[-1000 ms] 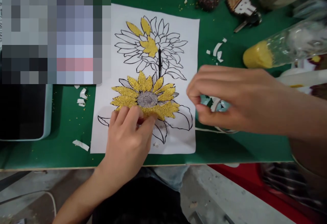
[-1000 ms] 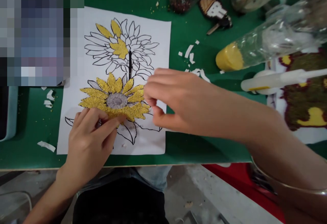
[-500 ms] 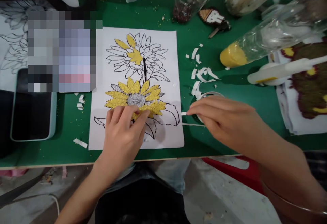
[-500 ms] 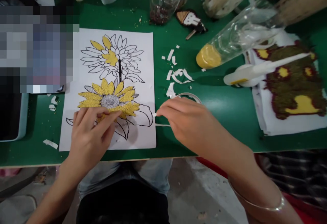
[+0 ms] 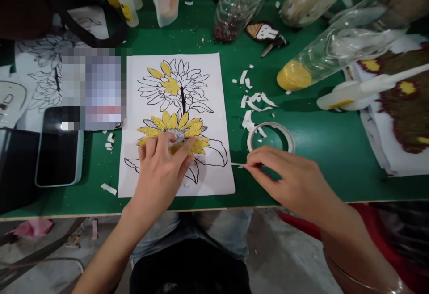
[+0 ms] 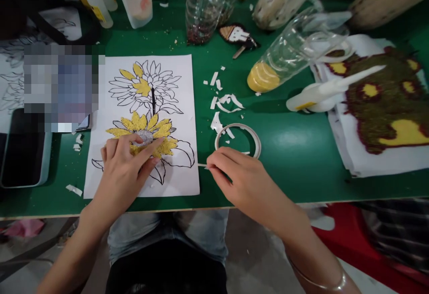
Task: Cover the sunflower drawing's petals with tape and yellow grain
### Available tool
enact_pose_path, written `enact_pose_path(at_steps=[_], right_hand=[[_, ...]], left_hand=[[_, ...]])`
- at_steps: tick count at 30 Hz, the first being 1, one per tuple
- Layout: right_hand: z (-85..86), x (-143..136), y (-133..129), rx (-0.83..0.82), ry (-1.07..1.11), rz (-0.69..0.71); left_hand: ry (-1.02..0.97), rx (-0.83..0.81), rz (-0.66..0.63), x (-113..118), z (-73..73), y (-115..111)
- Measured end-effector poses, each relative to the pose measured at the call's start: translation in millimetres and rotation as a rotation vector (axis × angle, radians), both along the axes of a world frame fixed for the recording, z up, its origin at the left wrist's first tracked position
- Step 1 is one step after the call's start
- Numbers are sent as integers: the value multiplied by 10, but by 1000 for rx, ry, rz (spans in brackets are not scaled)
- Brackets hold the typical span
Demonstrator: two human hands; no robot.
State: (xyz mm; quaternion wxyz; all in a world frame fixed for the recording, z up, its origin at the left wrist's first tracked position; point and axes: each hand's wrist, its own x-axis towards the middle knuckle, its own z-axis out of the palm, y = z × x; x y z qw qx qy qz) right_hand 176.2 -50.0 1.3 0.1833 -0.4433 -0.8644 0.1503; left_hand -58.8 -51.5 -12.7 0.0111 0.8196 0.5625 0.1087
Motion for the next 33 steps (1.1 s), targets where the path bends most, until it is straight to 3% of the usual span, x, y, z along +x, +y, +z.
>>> enact_pose_path(at_steps=[14,33], right_hand=[[-98,86,-98,24,69,-116],[-123,91,-111,54,80,-154]], left_hand=[[-57,-18,76,39,27,3],[-74,-8,63,37,1,20]])
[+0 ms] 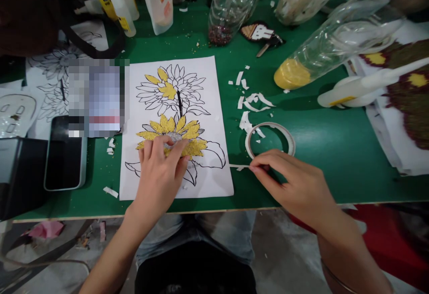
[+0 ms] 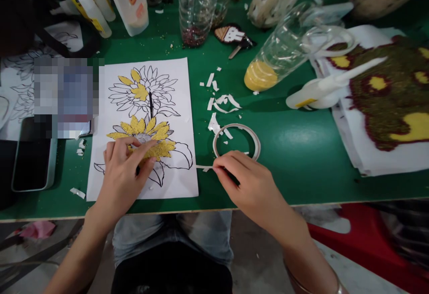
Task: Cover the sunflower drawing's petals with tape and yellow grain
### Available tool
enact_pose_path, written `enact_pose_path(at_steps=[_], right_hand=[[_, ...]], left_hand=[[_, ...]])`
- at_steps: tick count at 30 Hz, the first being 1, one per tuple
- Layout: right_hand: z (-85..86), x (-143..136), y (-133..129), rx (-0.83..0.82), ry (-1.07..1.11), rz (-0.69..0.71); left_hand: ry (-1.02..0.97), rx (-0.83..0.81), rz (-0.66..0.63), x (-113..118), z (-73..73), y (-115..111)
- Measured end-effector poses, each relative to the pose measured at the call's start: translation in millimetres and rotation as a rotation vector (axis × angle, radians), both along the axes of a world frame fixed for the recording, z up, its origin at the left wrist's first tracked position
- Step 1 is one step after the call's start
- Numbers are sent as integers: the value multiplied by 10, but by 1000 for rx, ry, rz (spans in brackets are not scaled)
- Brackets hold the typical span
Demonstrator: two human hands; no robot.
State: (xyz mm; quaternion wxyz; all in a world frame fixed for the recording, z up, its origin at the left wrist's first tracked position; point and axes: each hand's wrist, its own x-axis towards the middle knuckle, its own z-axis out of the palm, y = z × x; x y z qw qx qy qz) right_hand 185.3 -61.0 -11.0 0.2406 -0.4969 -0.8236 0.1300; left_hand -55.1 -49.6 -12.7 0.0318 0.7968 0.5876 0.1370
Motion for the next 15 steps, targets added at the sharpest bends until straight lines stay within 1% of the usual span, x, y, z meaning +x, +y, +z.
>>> enact_pose_path(at_steps=[9,15], right_hand=[[-26,5,-2,12,10,8],[-42,22,-11,39,24,-17]], left_hand=[[-68,-3,-29,8,-20,4],[-161,50,-23,3,-50,14]])
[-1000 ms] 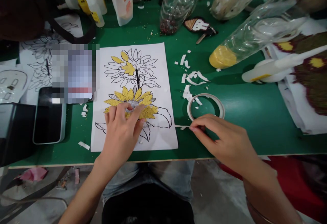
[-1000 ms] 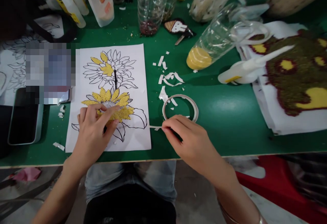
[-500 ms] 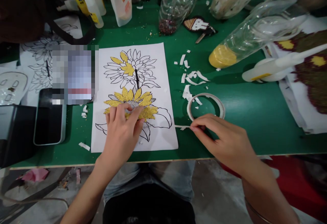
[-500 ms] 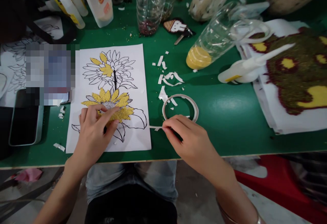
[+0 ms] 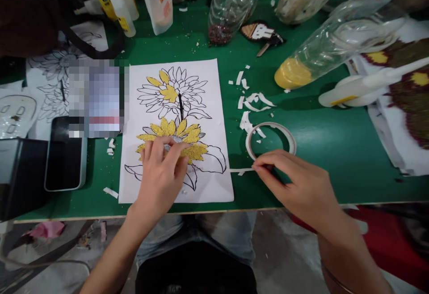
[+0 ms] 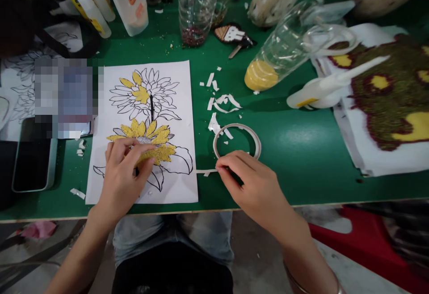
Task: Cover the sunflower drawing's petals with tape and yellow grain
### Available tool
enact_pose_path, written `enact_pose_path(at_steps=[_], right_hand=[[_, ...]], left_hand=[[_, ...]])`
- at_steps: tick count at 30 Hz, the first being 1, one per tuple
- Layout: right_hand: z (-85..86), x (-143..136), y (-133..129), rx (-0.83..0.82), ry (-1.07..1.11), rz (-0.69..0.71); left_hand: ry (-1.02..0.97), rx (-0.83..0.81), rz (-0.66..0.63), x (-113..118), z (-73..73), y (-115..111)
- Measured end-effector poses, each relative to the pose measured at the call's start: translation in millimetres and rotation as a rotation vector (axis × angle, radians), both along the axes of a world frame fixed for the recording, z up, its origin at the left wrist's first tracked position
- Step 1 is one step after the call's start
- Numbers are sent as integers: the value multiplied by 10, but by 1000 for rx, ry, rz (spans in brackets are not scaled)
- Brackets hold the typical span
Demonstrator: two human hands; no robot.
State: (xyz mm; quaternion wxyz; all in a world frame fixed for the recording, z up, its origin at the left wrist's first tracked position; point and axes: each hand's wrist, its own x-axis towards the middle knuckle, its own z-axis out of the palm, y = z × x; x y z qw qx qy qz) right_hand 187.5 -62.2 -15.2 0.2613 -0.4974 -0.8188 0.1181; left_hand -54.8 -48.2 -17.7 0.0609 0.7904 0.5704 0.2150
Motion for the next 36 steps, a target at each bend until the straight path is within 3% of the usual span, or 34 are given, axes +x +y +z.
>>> enact_pose_path(at_steps=[8,20,28,36], right_hand=[[34,38,-28,8,-35,-99],[4,148,-78,-79,-120,-100],[-14,164,-81,-48,-145,-38],[-1,21,-50,31,-96,-21]], left_hand=[[-27,45,-10,-7,-33,11],[-73,25,-26,10,-21,19],[-247,153,39,-6,102,-35],[-329,5,-183,392,55,-275]])
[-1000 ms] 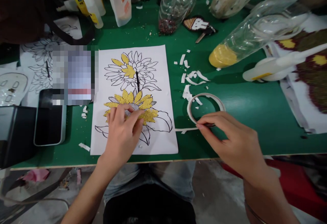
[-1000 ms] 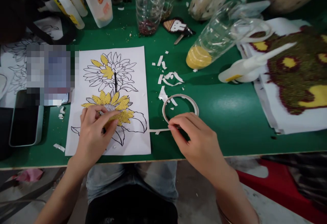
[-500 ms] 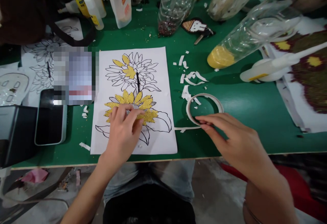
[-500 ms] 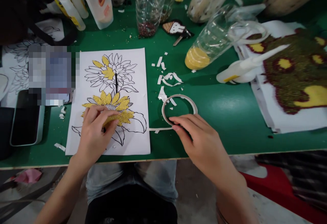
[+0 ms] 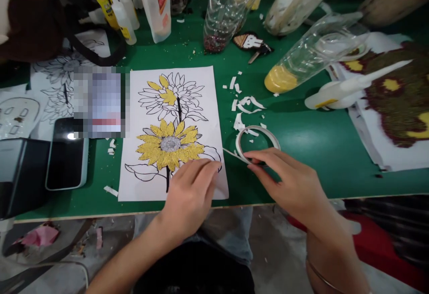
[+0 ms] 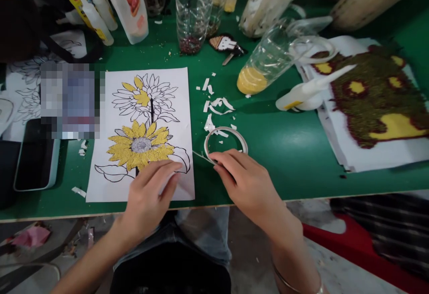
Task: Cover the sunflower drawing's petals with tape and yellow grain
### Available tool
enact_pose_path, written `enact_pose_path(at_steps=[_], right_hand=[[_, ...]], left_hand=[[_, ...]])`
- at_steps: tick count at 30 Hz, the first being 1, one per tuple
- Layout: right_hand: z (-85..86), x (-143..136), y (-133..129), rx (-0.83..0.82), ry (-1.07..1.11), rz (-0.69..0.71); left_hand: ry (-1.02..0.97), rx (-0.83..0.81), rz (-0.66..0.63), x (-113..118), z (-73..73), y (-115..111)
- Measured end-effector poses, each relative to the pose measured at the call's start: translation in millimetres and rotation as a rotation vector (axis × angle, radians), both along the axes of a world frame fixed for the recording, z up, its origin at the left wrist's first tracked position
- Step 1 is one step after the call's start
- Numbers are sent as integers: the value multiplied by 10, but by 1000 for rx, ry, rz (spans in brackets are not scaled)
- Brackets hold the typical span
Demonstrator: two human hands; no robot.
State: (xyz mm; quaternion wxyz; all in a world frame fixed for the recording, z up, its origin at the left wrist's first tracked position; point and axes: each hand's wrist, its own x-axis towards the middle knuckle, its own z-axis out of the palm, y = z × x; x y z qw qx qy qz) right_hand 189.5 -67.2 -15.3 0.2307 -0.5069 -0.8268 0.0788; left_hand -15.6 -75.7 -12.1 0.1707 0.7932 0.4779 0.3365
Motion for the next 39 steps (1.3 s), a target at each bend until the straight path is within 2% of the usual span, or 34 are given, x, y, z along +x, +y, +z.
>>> enact_pose_path(at_steps=[5,12,18,24,29,34,39], right_hand=[[72,-47,-36,-34,35,13],[121,-52,-87,-91,55,11],[80,-96,-82,-85,34,13],[37,-152,-86,-105,91,21],[75,-134,-42,-271,143,-17],[145,-128,72,-451,154,68],[173,-133,150,-498,205,36]], left_hand=[[74,26,20,212,-30,58],[100,81,84,260,-49,129],[15,71,2,262,-53,92],[88,72,-33,260,-70,43],[194,130,-54,226,-81,20],[223,191,-71,213,-76,3],[240,189,-74,200,-92,-14]])
